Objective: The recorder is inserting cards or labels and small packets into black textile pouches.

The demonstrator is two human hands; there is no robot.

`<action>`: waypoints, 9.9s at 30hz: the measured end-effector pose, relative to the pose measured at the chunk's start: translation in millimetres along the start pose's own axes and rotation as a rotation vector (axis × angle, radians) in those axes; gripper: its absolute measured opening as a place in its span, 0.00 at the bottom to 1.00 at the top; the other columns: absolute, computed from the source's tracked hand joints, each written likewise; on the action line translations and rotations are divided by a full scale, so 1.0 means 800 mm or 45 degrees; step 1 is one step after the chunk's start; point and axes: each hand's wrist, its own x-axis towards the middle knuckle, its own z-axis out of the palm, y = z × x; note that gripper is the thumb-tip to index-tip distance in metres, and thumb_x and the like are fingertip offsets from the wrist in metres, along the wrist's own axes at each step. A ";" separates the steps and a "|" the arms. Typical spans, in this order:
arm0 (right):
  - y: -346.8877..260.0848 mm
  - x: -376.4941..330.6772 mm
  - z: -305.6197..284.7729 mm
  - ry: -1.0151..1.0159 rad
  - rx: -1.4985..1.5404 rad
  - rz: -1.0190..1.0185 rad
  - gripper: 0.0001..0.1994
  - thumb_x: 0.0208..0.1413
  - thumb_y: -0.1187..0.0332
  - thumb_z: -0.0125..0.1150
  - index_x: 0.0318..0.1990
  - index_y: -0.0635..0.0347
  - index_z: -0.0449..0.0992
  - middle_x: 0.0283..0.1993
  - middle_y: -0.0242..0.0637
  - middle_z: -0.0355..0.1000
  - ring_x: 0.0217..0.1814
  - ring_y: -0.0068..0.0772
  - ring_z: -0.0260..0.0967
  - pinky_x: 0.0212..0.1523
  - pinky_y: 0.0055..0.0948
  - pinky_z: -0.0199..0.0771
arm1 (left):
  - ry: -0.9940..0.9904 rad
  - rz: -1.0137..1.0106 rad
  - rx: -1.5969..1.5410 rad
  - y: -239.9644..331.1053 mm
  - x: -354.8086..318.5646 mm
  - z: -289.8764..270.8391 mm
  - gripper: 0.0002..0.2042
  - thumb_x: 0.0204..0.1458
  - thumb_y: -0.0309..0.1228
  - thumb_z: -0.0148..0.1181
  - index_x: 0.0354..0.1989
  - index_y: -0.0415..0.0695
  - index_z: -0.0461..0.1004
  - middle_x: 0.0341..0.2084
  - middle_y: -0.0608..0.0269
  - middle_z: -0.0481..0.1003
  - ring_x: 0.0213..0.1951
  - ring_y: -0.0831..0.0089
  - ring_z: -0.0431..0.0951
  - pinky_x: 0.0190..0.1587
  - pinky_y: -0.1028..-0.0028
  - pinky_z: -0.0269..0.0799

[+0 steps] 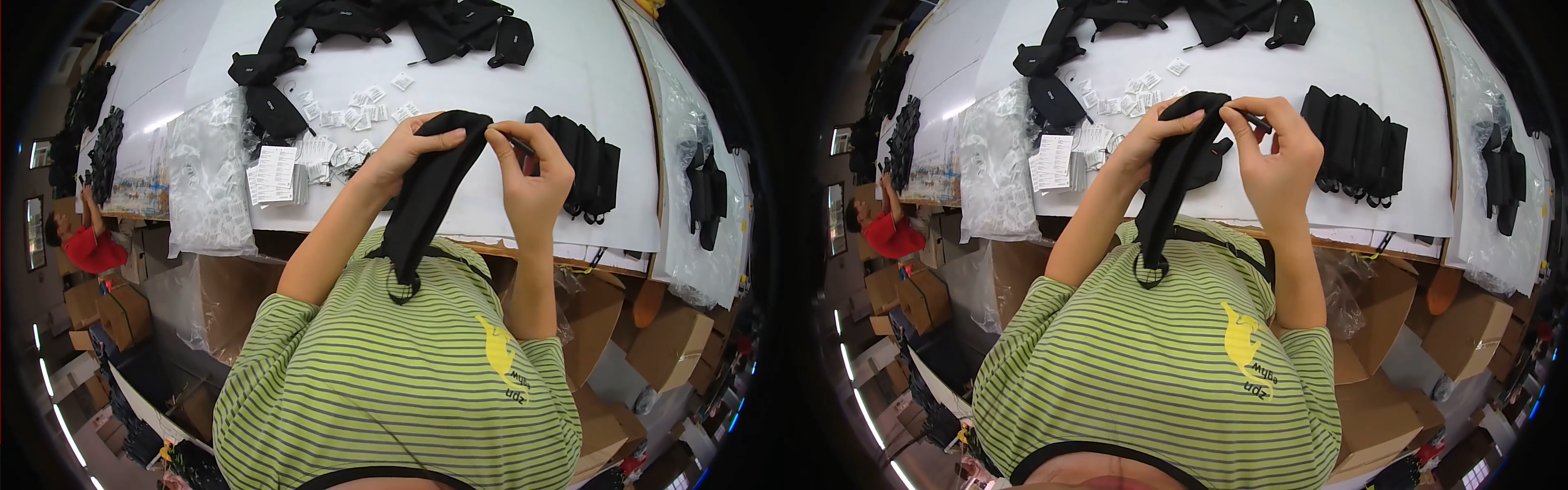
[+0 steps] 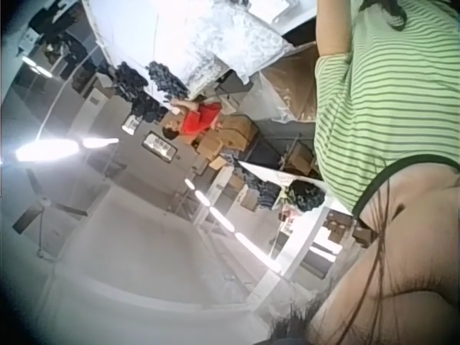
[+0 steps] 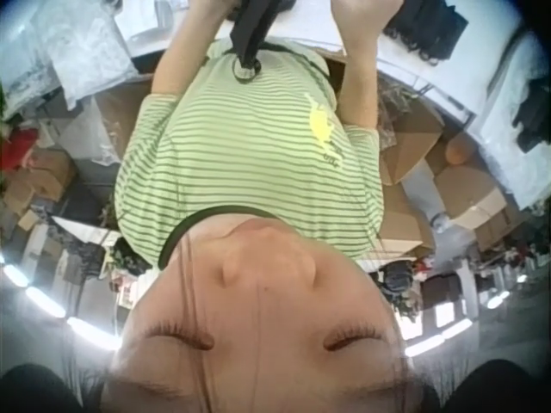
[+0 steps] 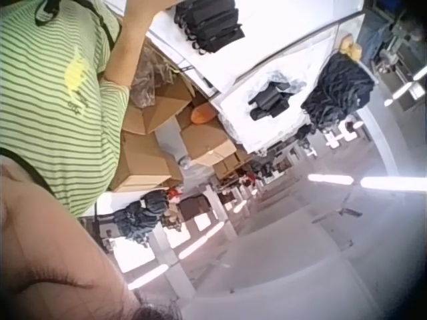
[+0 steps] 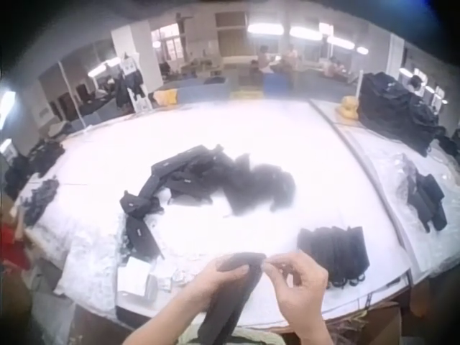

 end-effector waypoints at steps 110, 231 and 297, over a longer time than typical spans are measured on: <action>0.224 -0.059 -0.245 0.130 -0.247 0.375 0.10 0.52 0.76 0.60 0.43 0.61 0.78 0.43 0.31 0.70 0.41 0.18 0.67 0.42 0.15 0.68 | -1.075 1.155 0.903 0.080 -0.095 0.142 0.08 0.43 0.31 0.66 0.25 0.43 0.73 0.20 0.71 0.69 0.23 0.76 0.68 0.24 0.78 0.65; 0.026 -0.094 0.042 -0.197 0.094 0.033 0.05 0.44 0.72 0.64 0.30 0.58 0.74 0.13 0.28 0.55 0.13 0.22 0.50 0.16 0.24 0.50 | 0.273 0.254 1.156 -0.052 -0.122 0.005 0.16 0.53 0.23 0.52 0.52 0.43 0.64 0.11 0.70 0.61 0.17 0.84 0.58 0.21 0.81 0.54; 0.051 -0.121 0.021 -0.525 0.980 0.780 0.07 0.53 0.74 0.58 0.39 0.61 0.69 0.26 0.25 0.64 0.27 0.13 0.61 0.28 0.15 0.58 | 0.611 0.481 0.506 -0.082 -0.145 -0.011 0.03 0.54 0.23 0.53 0.35 0.38 0.67 0.31 0.66 0.69 0.28 0.81 0.66 0.34 0.81 0.64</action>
